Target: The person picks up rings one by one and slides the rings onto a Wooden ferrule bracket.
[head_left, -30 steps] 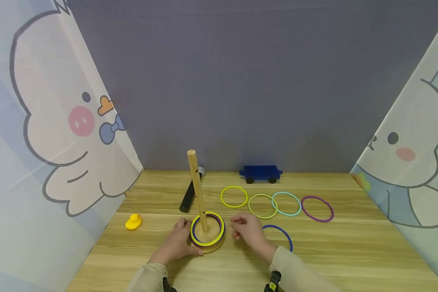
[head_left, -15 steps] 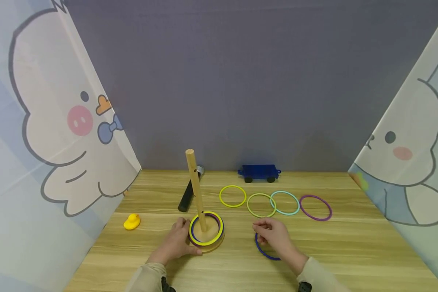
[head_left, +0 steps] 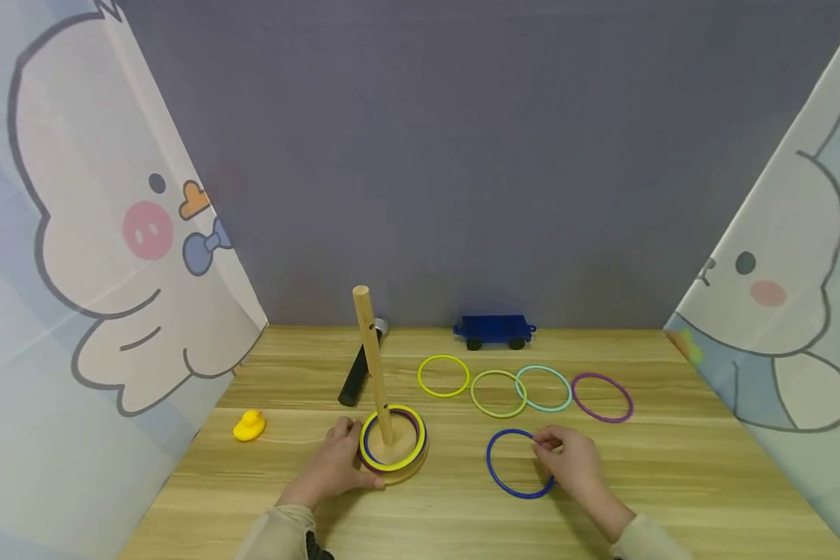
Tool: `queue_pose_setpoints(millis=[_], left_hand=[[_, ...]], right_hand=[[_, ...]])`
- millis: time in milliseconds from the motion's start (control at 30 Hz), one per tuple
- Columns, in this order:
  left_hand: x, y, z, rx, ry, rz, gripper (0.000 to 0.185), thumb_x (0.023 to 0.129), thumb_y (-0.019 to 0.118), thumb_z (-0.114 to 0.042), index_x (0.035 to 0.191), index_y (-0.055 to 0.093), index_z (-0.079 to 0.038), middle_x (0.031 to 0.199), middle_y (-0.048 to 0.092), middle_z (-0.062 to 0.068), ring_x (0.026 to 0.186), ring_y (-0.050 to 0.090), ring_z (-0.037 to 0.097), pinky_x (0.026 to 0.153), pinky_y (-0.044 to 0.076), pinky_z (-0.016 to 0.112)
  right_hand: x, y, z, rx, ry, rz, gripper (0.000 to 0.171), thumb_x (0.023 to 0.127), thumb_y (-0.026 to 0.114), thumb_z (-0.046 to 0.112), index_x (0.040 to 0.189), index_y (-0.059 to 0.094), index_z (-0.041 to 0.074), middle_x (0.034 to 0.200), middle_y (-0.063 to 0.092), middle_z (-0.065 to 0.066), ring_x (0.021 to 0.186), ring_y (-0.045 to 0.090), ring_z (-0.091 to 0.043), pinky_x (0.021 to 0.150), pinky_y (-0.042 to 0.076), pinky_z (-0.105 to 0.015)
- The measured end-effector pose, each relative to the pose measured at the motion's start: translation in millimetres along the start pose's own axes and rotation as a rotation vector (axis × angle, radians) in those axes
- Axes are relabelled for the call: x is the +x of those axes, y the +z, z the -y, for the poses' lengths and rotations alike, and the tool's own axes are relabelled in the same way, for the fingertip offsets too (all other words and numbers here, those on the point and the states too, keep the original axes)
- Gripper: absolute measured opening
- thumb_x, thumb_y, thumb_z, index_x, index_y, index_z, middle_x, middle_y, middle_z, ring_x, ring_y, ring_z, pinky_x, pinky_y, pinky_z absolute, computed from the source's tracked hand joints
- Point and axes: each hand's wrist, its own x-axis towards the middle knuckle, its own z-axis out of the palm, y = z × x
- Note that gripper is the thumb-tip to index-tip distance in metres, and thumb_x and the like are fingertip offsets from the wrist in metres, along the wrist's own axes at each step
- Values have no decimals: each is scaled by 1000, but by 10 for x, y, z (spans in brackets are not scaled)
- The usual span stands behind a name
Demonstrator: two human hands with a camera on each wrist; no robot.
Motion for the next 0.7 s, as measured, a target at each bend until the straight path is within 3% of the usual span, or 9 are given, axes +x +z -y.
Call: queue_pose_setpoints(millis=[167, 300, 700], left_hand=[[17, -12, -6, 16, 1, -3, 116, 58, 89, -54, 138, 42, 16, 123, 43, 19, 114, 46, 38, 95, 44, 53], [18, -24, -20, 15, -3, -2, 117, 57, 90, -53, 138, 41, 16, 125, 43, 21, 115, 45, 40, 95, 43, 54], [3, -17, -20, 10, -12, 8, 118, 57, 90, -53, 138, 41, 17, 124, 43, 21, 115, 46, 40, 95, 43, 54]], right_hand=[[-9, -106, -117, -177, -53, 7, 12, 75, 78, 8, 84, 70, 5, 69, 59, 5, 63, 53, -10, 60, 45, -29], [-22, -149, -165, -273, -55, 46, 17, 74, 81, 14, 81, 67, 7, 65, 53, 6, 61, 48, -12, 60, 44, -32], [-18, -164, -196, -356, -13, 153, 24, 74, 77, 9, 62, 56, 14, 59, 51, 5, 55, 45, -14, 51, 38, -30]])
